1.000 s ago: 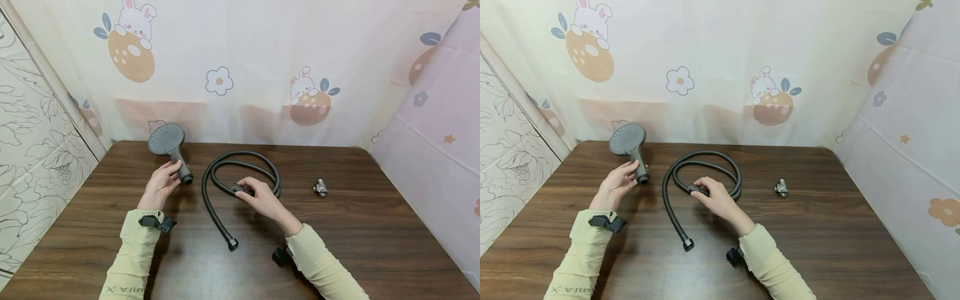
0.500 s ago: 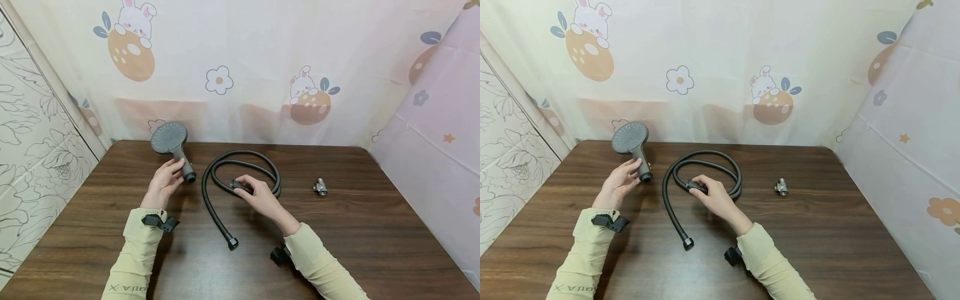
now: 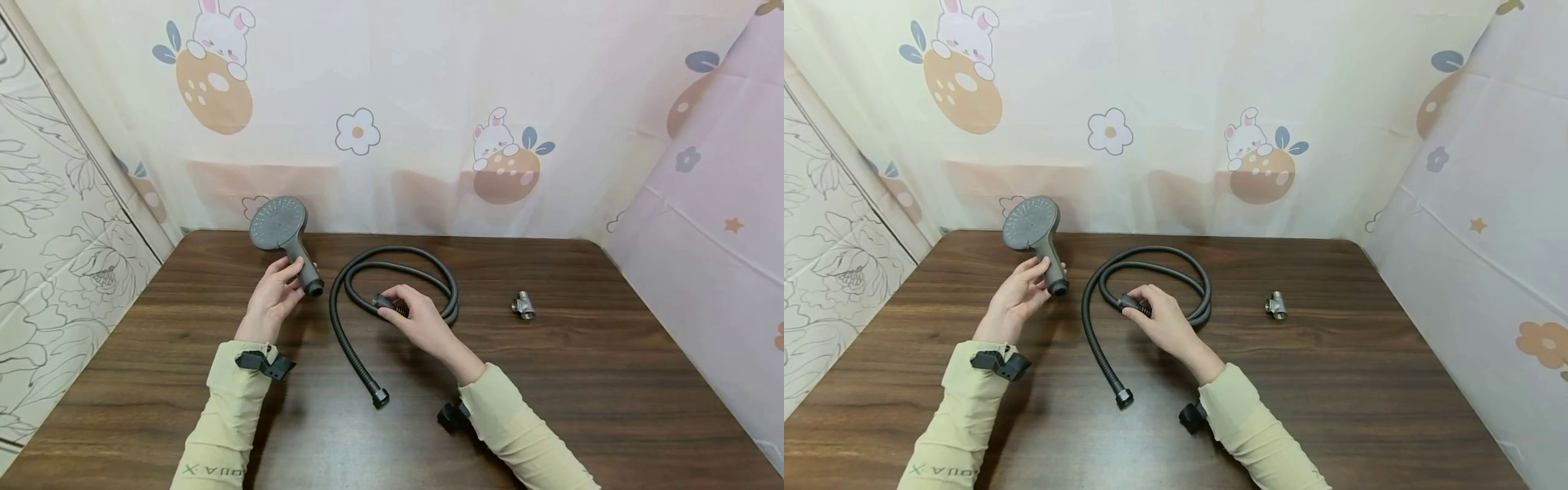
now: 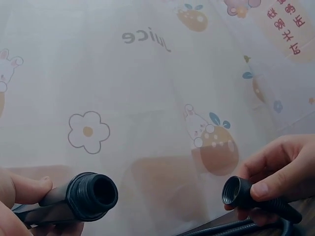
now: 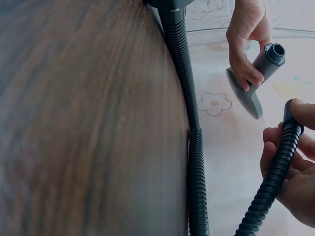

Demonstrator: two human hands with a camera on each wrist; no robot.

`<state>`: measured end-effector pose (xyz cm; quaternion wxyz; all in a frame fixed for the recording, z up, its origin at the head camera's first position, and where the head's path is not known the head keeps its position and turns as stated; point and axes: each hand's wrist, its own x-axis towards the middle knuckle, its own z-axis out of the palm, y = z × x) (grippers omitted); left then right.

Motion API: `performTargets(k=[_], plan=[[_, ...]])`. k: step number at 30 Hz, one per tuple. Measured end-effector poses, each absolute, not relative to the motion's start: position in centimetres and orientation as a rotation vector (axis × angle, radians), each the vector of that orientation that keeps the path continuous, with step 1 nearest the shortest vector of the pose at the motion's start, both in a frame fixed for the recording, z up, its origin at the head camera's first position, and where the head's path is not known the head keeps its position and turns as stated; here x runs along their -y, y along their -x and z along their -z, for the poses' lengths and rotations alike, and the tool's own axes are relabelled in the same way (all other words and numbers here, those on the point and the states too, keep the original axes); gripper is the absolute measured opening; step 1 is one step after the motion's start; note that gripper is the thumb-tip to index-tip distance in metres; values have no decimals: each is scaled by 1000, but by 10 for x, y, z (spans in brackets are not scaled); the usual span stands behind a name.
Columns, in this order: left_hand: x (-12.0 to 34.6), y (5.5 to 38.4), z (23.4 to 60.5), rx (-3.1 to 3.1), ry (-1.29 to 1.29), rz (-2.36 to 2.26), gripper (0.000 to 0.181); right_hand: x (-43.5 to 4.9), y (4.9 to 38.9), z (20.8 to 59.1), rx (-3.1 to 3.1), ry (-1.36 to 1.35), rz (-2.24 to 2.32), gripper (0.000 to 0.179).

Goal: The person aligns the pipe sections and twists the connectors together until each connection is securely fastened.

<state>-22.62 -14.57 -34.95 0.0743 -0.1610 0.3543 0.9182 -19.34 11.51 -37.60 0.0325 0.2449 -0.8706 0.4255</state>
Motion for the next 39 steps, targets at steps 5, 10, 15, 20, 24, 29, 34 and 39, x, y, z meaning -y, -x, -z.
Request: performTargets(k=[5, 10, 15, 20, 24, 29, 34, 39], plan=[[143, 224, 349, -1140, 429, -2743, 59, -112, 194, 376, 2661, -760, -1337, 22], [139, 223, 347, -1174, 376, -2743, 61, -108, 195, 375, 2625, -758, -1364, 27], [135, 224, 344, -1251, 330, -2718, 59, -104, 197, 375, 2591, -727, -1387, 27], [130, 223, 343, -1305, 340, -2701, 58, -101, 197, 375, 2572, -707, -1395, 25], [128, 223, 343, -1282, 351, -2724, 55, -100, 198, 375, 2553, -699, -1405, 24], [129, 226, 353, -1260, 286, -2779, 56, -95, 198, 374, 2530, -692, -1438, 24], [129, 229, 363, -1203, 211, -2813, 65, -91, 199, 374, 2525, -702, -1443, 26], [121, 222, 350, -1278, 295, -2748, 63, -89, 200, 374, 2528, -694, -1468, 26]])
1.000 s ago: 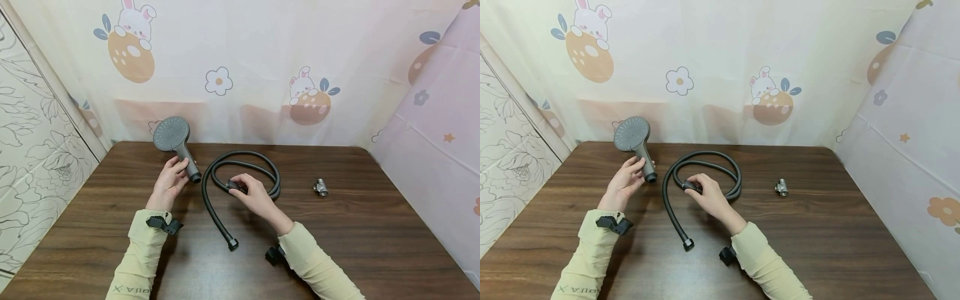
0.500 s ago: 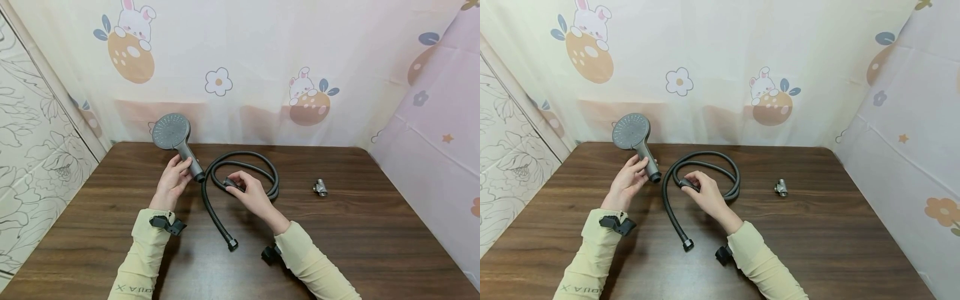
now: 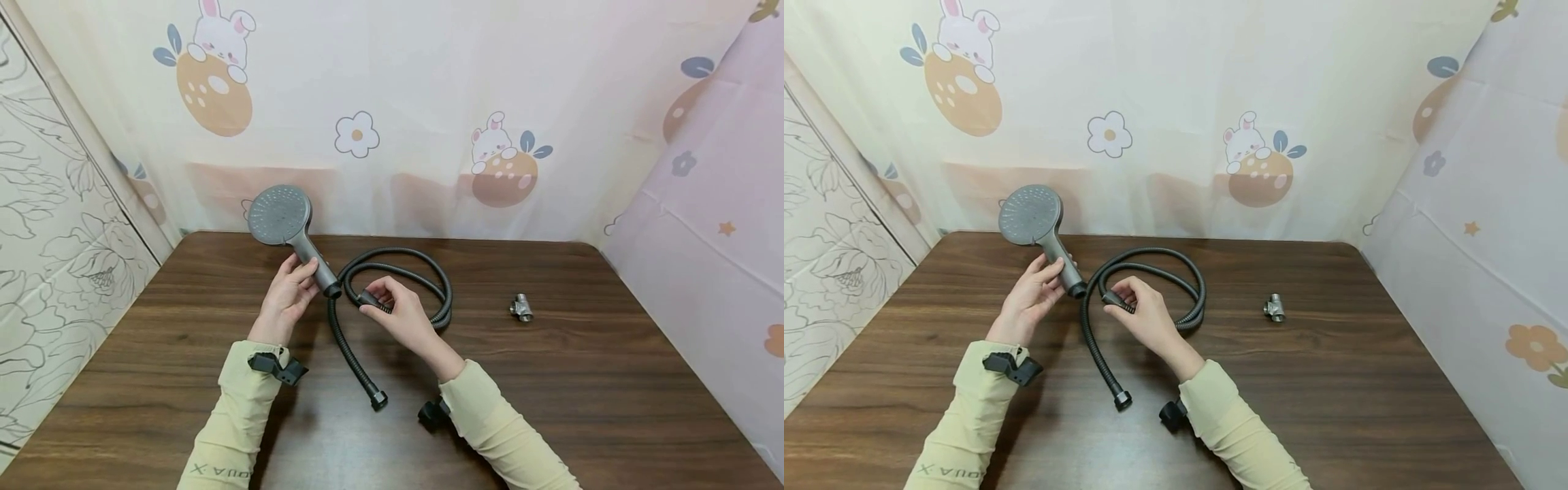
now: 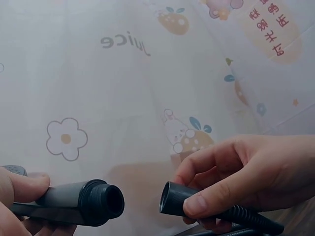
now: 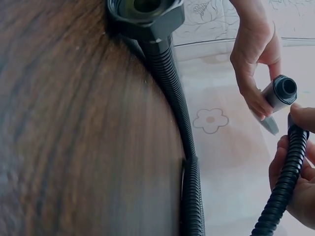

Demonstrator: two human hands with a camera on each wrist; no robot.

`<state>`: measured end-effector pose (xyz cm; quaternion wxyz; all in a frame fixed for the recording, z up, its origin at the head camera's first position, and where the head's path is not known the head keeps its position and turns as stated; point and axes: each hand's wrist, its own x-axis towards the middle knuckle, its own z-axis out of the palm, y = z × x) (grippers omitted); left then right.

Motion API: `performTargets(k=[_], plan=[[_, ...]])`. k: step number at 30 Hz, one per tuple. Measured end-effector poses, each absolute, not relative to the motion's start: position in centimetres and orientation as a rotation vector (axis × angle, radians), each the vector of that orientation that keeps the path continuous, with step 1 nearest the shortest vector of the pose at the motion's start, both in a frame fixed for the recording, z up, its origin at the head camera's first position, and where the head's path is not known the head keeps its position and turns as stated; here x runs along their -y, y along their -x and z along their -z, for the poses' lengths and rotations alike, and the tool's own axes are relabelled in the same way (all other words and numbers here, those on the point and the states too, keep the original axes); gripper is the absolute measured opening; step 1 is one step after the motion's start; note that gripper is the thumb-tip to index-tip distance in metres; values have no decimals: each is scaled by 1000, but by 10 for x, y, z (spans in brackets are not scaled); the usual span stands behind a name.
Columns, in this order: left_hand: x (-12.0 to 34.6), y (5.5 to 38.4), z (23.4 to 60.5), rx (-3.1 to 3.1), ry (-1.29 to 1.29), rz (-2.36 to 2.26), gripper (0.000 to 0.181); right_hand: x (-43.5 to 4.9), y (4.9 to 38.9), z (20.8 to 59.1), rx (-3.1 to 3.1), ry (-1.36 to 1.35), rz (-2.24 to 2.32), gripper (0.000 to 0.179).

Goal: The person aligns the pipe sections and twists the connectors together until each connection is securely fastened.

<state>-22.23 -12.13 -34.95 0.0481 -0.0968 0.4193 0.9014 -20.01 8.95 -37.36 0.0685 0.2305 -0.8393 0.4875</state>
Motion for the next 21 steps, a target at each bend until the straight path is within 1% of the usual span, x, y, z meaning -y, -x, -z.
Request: performTargets(k=[5, 13, 21], plan=[[119, 220, 342, -1303, 305, -2715, 59, -89, 202, 374, 2515, -662, -1513, 28], [113, 225, 344, -1280, 357, -2741, 55, -84, 201, 370, 2461, -669, -1584, 32], [105, 224, 344, -1293, 367, -2794, 61, -82, 201, 367, 2445, -684, -1525, 27]])
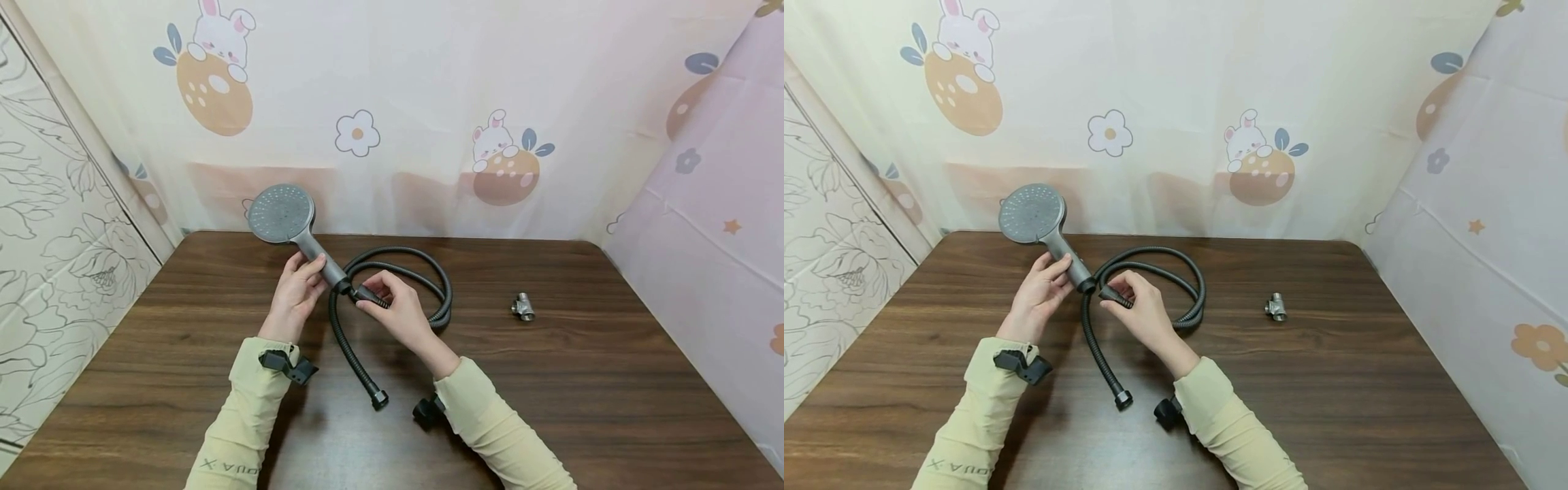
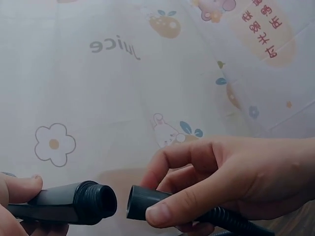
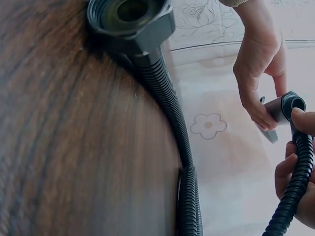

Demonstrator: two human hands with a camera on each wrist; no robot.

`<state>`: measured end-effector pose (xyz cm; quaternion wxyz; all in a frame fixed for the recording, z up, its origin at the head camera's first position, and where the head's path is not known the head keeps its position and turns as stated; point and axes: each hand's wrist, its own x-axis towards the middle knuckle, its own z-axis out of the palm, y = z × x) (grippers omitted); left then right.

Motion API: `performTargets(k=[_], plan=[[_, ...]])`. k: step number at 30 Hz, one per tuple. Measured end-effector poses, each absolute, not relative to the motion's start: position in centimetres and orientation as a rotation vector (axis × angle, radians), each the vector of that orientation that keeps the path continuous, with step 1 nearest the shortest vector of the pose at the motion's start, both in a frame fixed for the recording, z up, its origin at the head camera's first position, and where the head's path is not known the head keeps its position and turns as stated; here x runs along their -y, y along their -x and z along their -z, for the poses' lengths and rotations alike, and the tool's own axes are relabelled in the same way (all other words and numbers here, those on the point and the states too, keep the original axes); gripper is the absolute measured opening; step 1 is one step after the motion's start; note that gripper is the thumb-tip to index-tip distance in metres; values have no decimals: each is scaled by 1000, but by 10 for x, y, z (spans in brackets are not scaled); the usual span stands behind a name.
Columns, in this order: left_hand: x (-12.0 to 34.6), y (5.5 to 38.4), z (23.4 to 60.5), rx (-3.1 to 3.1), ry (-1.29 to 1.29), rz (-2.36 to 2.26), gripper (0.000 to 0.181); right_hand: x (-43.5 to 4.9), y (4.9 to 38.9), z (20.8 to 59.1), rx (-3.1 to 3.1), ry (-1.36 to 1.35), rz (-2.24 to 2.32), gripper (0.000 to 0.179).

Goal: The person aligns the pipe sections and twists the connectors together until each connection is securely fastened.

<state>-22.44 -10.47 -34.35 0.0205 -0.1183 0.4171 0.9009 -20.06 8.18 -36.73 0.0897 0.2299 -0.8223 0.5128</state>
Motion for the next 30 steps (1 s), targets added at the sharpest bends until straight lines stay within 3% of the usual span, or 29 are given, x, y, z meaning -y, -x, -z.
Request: performTargets(k=[30], plan=[[79, 221, 347, -1562, 461, -3036, 53, -72, 201, 369, 2396, -618, -1383, 26]])
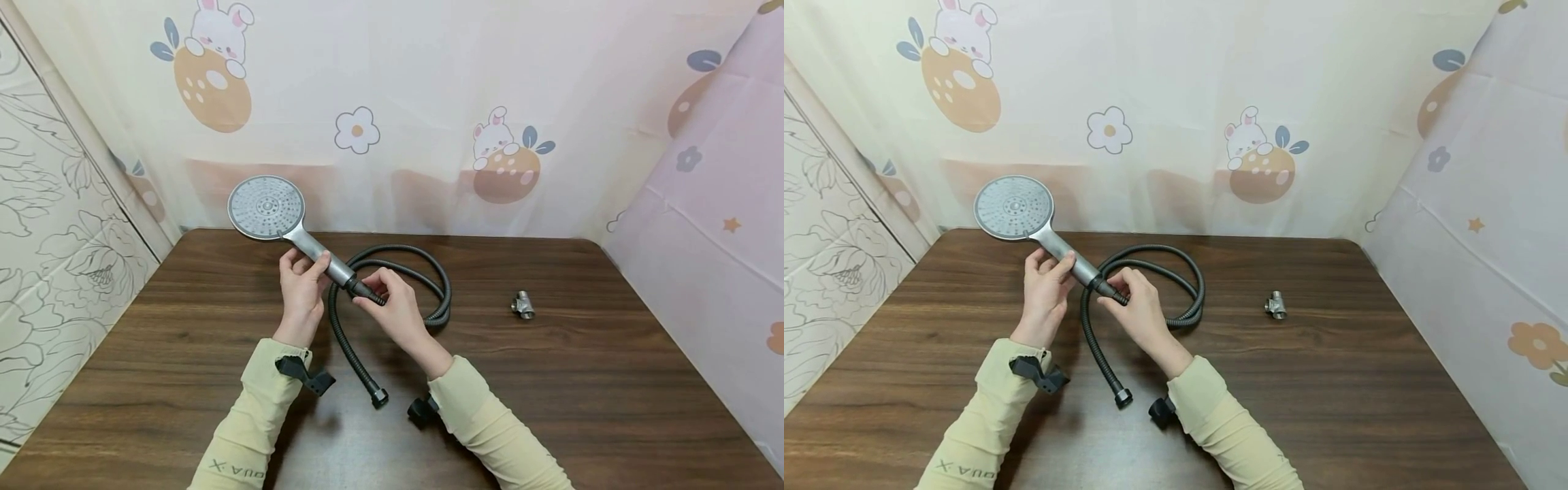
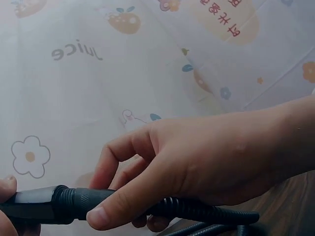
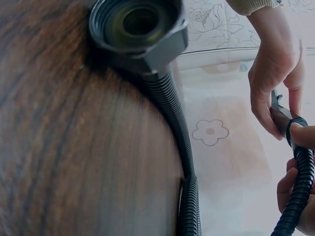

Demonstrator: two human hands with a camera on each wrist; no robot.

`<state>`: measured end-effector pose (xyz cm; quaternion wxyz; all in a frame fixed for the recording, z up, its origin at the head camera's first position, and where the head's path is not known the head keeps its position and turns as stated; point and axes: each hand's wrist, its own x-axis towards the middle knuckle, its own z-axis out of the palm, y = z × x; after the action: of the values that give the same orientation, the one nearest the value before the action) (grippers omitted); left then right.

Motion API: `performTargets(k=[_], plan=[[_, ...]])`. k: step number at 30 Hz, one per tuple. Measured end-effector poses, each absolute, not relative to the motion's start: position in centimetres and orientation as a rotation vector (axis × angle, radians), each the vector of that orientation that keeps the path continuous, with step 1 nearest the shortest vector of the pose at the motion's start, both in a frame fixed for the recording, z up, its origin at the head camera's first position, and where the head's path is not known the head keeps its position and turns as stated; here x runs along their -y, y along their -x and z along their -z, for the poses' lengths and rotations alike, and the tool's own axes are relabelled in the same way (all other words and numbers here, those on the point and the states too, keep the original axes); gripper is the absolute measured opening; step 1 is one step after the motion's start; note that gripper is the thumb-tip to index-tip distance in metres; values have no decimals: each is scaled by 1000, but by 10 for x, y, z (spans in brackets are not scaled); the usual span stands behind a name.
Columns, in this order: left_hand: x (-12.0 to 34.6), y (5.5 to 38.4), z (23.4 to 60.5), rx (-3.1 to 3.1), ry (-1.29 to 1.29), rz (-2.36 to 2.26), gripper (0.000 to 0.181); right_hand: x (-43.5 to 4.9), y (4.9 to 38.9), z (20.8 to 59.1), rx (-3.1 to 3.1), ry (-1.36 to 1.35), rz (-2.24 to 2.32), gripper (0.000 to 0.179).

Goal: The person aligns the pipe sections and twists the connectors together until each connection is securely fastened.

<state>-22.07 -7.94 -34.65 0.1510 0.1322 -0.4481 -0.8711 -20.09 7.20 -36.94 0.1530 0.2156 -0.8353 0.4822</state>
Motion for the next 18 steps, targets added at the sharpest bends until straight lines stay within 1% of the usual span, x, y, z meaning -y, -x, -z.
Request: performTargets(k=[18], plan=[[71, 217, 347, 1277, -287, 2350, 55, -69, 202, 371, 2364, -594, -1338, 28]])
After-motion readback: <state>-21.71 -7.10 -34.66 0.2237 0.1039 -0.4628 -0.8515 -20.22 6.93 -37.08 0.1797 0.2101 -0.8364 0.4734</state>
